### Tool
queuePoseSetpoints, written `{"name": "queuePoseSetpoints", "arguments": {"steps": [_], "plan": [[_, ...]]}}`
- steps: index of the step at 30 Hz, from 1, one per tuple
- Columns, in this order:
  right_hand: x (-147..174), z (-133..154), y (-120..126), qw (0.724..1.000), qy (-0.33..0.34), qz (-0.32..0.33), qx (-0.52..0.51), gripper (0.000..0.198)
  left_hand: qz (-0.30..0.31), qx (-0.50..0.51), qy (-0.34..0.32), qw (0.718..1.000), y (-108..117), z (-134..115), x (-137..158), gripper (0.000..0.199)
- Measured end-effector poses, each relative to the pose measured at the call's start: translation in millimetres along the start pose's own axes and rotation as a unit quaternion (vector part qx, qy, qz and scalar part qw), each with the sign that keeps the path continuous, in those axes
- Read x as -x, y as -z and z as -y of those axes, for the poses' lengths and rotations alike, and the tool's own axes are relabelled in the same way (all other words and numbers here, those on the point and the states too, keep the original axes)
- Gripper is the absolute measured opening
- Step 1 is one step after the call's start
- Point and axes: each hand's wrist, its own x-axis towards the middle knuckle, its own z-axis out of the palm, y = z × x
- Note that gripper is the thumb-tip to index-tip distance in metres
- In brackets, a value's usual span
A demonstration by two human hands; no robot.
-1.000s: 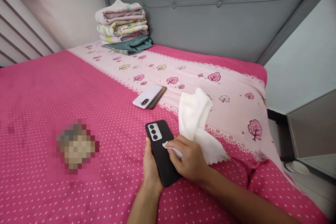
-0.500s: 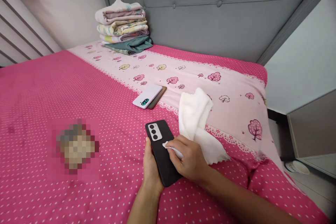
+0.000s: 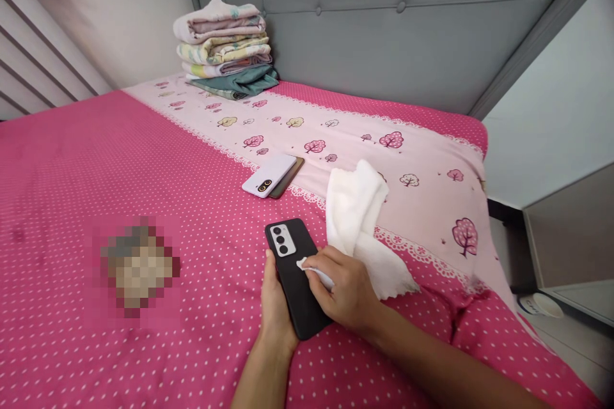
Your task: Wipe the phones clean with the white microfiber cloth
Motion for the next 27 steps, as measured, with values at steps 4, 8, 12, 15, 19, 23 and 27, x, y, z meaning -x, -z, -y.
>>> {"name": "queuePoseSetpoints", "arguments": {"steps": [4,8,12,15,19,23,27], "plan": [[0.9,-0.5,0.6,1.000,-0.002,0.002,-0.003,0.017,-0.002,0.005,0.000,1.000,-0.2,-0.1,-0.2,0.048],[0.8,-0.8,1.0,1.000,-0.003,0.007,-0.002,0.017,-0.002,0.005,0.004,1.000,0.0,-0.4,-0.1,0.049],[0.4,-0.3,0.4,1.000,-0.003,0.000,-0.003,0.017,0.002,0.002,0.003,1.000,0.0,-0.5,0.0,0.050],[0.8,0.2,0.2,1.000,-0.004,0.001,-0.003,0.017,0.004,0.005,0.004,1.000,-0.1,-0.8,-0.2,0.050],[0.9,0.3,1.0,1.000,-0.005,0.005,-0.002,0.017,-0.001,-0.002,0.004,1.000,0.5,-1.1,0.5,0.050],[0.7,0.8,0.8,1.000,-0.004,0.002,0.000,0.017,-0.001,-0.001,0.004,1.000,1.1,-0.3,1.1,0.050],[0.6,1.1,0.3,1.000,0.000,0.000,0.001,0.018,0.001,-0.002,0.003,1.000,0.3,0.3,0.7,0.049]]}}
